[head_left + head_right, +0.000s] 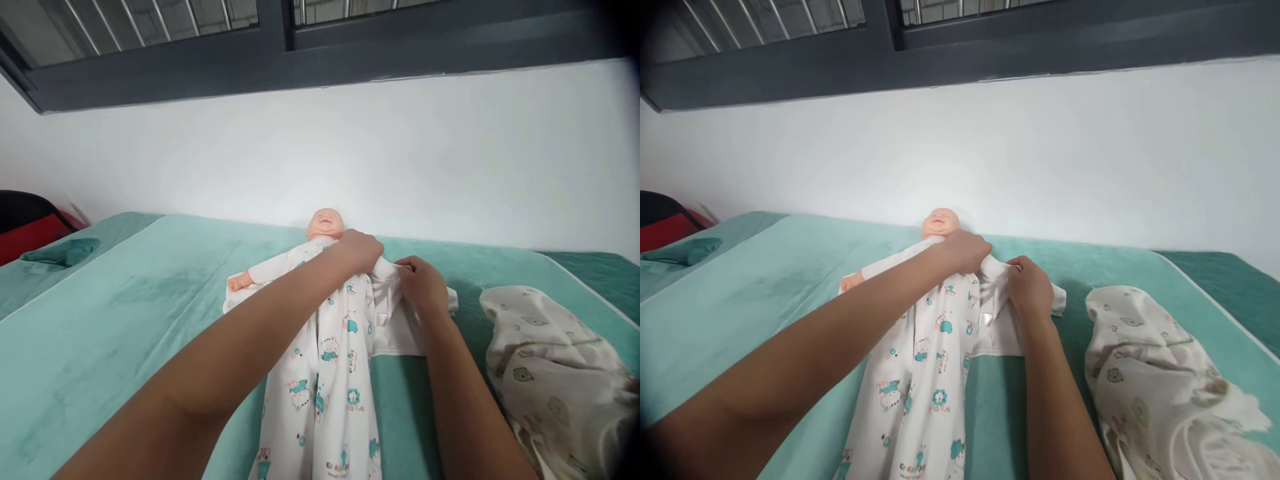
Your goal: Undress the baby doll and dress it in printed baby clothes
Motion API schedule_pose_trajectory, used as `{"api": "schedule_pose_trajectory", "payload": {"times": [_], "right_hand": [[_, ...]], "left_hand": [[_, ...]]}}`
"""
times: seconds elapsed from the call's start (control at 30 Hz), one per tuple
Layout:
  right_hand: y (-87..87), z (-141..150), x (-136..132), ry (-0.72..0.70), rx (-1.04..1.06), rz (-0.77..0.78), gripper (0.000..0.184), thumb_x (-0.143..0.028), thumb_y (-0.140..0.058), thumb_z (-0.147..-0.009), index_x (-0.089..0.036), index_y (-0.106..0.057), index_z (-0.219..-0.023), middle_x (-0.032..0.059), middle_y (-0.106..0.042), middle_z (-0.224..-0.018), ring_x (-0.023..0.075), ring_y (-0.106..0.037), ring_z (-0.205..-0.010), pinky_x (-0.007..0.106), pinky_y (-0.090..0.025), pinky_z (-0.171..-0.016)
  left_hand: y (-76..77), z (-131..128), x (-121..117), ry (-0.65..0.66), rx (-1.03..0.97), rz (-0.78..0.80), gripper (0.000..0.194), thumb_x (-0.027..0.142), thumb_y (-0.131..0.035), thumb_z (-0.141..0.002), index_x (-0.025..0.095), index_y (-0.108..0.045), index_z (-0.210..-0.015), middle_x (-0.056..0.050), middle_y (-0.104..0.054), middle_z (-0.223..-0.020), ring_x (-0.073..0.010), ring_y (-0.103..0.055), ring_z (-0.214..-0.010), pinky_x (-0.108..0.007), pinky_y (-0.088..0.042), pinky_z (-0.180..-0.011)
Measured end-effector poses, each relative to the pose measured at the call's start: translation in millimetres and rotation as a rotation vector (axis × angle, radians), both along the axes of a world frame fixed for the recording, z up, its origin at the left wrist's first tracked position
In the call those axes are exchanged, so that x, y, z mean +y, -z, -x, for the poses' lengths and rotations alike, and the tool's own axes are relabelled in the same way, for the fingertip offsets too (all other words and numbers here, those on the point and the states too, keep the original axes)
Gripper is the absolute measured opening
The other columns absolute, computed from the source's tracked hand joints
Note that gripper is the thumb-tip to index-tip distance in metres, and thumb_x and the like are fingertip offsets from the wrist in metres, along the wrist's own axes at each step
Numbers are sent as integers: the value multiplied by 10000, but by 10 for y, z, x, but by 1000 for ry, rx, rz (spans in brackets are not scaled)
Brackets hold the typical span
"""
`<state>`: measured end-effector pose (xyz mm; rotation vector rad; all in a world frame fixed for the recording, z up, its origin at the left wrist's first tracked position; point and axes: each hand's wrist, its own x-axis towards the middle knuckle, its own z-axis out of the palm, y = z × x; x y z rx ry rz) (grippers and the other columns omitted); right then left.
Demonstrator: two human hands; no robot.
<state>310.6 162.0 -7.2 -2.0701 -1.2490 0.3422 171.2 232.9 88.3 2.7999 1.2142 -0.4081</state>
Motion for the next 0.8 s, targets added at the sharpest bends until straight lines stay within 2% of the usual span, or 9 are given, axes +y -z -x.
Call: {"api": "schedule_pose_trajectory", "payload": {"times": [0.17, 0.37, 0.43, 0.5, 0.6, 0.7, 0.8], "right_hand": [[144, -189, 34, -18, 144, -53, 277, -225, -503, -706, -221, -722, -876, 64, -741, -851, 223, -627, -753, 303, -387, -618], [210, -247, 33, -34, 328, -169, 287, -156, -532, -601, -196, -726, -808, 50, -721, -754, 204, -612, -704, 288, -406, -590], [197, -245, 36, -16, 574, -245, 281, -143, -592, -573, -195, -716, -819, 45, -725, -785, 198, -626, -717, 280, -438, -585], [174, -261, 35, -11, 933, -358, 334, -111, -635, -544, -205, -685, -861, 33, -734, -871, 179, -652, -746, 258, -477, -583], [139, -325, 32, 130, 1323, -501, 396, -61, -608, -555, -231, -622, -912, 4, -726, -991, 138, -681, -813, 227, -517, -598], [115, -369, 38, 280, 1400, -575, 365, -56, -592, -607, -242, -591, -921, -11, -711, -1043, 111, -674, -812, 227, -526, -600], [77, -272, 51, 295, 1197, -673, 248, -82, -612, -637, -215, -607, -846, 14, -718, -986, 115, -662, -807, 219, -495, -605]], "left_hand": [[-221, 176, -23, 54, 52, -103, 349, 95, -618, -696, 173, -683, -1029, -146, -716, -971, -285, -681, -804, -379, -474, -687], [-386, 380, -16, 9, -54, -178, 341, 178, -592, -787, 176, -620, -1127, -125, -711, -983, -282, -678, -832, -383, -473, -707], [-349, 377, -21, 11, -73, -186, 360, 205, -586, -806, 175, -597, -1165, -124, -706, -1019, -282, -675, -864, -385, -484, -718], [-253, 341, -48, 7, -82, -178, 368, 225, -587, -818, 179, -589, -1183, -128, -697, -1079, -287, -668, -923, -391, -493, -743], [-72, 305, -160, -12, -126, -166, 341, 281, -573, -864, 171, -591, -1186, -137, -673, -1163, -305, -643, -1026, -414, -498, -800], [61, 414, -349, -50, -286, -207, 279, 334, -521, -924, 170, -620, -1127, -117, -682, -1148, -305, -625, -1074, -446, -482, -878], [166, 709, -544, -140, -607, -282, 276, 348, -454, -970, 206, -624, -1134, -79, -697, -1146, -271, -615, -1115, -434, -450, -959]]}}
